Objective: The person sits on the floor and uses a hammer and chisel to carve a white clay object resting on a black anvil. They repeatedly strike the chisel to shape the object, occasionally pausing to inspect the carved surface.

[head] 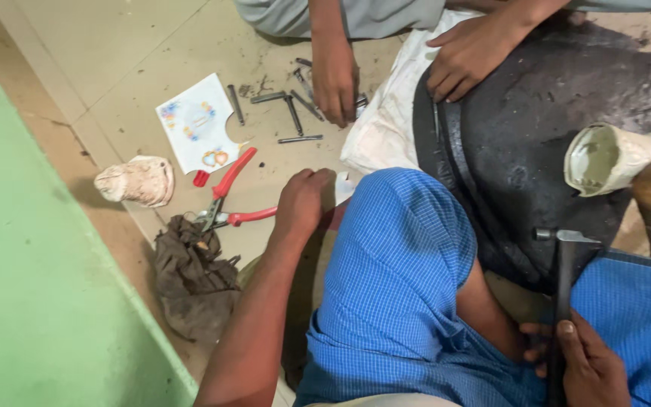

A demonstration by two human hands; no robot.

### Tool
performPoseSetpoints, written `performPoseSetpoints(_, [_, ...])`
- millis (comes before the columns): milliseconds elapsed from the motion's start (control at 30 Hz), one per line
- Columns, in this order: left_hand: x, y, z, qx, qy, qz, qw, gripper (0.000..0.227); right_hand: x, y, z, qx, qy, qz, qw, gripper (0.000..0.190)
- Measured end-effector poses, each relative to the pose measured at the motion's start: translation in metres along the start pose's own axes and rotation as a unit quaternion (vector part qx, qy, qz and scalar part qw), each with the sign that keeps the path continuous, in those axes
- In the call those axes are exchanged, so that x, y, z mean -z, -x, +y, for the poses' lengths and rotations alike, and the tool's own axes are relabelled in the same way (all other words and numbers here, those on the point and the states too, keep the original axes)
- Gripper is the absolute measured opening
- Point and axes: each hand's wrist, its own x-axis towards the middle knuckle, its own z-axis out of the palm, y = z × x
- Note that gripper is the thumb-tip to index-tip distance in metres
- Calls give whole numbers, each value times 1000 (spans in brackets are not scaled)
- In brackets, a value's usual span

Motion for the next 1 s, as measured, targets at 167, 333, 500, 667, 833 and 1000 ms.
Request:
performPoseSetpoints(167, [-21,-46,12,95,-68,-31,993,23,8,-2,15,10,-6,-1,1000,44])
performPoseSetpoints(333, [-8,-58,17,-6,-154,21,988,17,11,-8,28,3,-27,-14,1000,42])
performPoseSetpoints(500, [27,-48,-5,71,-62,114,989,23,18,-19,50,38,4,-4,999,43])
performPoseSetpoints(667, [72,-57,-56,108,-35,203,973,20,16,-29,61,40,-23,23,999,40])
performPoseSetpoints(833, [59,-103,-79,36,-5,202,979,22,18,-25,60,40,-1,19,999,41])
performPoseSetpoints(1000, [-4,-184,-85,50,-45,92,994,48,11,-22,46,8,7,2,1000,47])
